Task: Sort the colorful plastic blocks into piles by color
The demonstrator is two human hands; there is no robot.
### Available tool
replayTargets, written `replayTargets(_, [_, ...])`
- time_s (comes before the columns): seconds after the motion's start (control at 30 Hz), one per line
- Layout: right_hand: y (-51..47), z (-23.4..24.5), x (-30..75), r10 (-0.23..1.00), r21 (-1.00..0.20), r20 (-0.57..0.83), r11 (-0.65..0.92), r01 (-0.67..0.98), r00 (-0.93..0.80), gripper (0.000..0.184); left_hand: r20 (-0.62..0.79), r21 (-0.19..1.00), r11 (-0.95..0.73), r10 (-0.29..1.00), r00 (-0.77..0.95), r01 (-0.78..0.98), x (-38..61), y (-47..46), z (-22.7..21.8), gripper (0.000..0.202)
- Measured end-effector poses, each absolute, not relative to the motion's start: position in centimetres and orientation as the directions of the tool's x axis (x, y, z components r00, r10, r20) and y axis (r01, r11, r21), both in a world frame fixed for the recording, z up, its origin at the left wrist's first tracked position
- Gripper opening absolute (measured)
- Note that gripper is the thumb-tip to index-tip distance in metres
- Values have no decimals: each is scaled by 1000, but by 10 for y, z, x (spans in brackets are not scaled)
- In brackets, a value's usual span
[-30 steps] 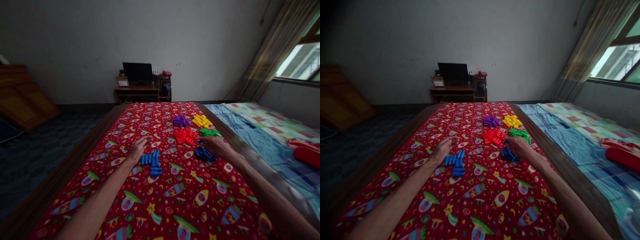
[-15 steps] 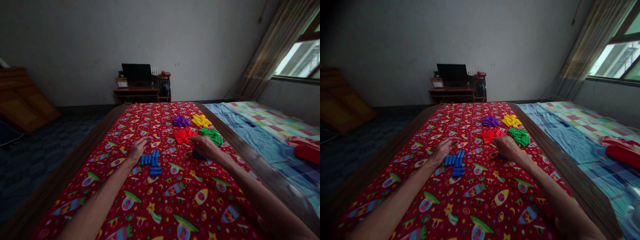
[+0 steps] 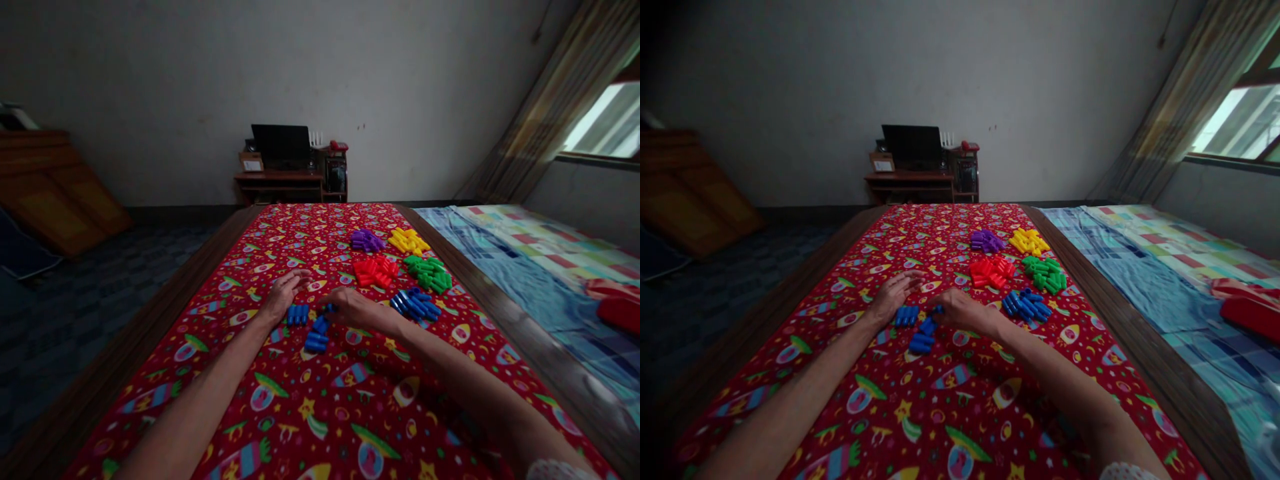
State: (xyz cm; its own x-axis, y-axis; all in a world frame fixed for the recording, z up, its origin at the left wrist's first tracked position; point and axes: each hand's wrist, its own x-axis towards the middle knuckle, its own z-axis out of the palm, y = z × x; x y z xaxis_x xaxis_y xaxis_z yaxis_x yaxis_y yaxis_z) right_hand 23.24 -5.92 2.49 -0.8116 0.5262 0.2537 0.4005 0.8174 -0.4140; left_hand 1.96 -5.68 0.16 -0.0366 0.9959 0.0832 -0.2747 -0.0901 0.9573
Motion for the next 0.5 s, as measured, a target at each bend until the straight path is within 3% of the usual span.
replayTargets(0.17, [-63, 39, 266, 762, -604, 227, 599, 526, -607, 17, 110, 966, -115, 993, -35, -233, 18, -55, 2, 28])
replayTargets(0.3, [-68, 43, 269, 798, -630, 283, 573, 524, -532, 15, 253, 957, -267, 959, 131, 109, 20, -58, 14, 34])
replayTargets(0.4, [-72, 41, 263, 782, -612, 322, 602, 513, -534, 14, 280, 797, -448, 868, 410, 405, 28, -65, 23, 33])
replayTargets(0.5, [-78, 42, 264, 732, -555, 370, 668, 495, -573, 16, 283, 591, -584, 796, 535, 556, 35, -70, 24, 36])
